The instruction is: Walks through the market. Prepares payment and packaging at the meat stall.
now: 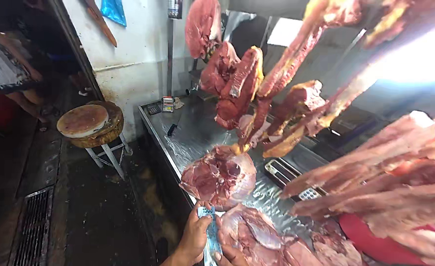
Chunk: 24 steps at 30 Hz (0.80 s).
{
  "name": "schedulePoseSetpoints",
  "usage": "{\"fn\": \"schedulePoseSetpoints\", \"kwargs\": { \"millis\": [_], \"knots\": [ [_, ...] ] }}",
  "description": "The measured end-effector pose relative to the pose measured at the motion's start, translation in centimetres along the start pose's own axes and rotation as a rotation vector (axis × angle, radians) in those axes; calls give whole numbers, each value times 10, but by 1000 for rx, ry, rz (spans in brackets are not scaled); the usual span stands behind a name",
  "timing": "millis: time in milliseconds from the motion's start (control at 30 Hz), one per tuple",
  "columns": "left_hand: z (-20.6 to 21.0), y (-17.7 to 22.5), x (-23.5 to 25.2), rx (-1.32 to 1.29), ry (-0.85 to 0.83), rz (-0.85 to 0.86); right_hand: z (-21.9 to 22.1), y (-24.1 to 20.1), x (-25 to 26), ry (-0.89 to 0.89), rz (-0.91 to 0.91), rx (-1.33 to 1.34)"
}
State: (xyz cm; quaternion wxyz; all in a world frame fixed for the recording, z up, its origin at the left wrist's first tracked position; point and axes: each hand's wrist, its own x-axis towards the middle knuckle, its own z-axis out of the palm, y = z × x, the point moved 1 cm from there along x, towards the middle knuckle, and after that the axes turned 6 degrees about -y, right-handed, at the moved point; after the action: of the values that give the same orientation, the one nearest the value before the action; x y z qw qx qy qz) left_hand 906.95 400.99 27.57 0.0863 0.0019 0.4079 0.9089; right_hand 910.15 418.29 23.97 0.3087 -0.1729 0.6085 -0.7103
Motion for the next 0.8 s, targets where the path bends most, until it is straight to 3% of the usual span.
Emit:
{"fn": "schedulePoseSetpoints", "kwargs": {
  "millis": [233,367,433,667,733,800],
  "knots": [
    [-86,75,38,95,121,168,43,-26,137,73,-120,-100],
    [-152,138,40,631,98,144,75,-33,199,-11,-220,-87],
    [-171,168,31,717,116,124,89,-41,224,-89,-219,-124],
    [-219,219,23,632,507,355,128,-57,329,-403,-139,-95],
    [-232,219,26,394,534,302,139,-60,359,-475,-168,-79],
    [-244,208,29,78,508,201,146,-64,387,-529,-201,-244]
  ]
}}
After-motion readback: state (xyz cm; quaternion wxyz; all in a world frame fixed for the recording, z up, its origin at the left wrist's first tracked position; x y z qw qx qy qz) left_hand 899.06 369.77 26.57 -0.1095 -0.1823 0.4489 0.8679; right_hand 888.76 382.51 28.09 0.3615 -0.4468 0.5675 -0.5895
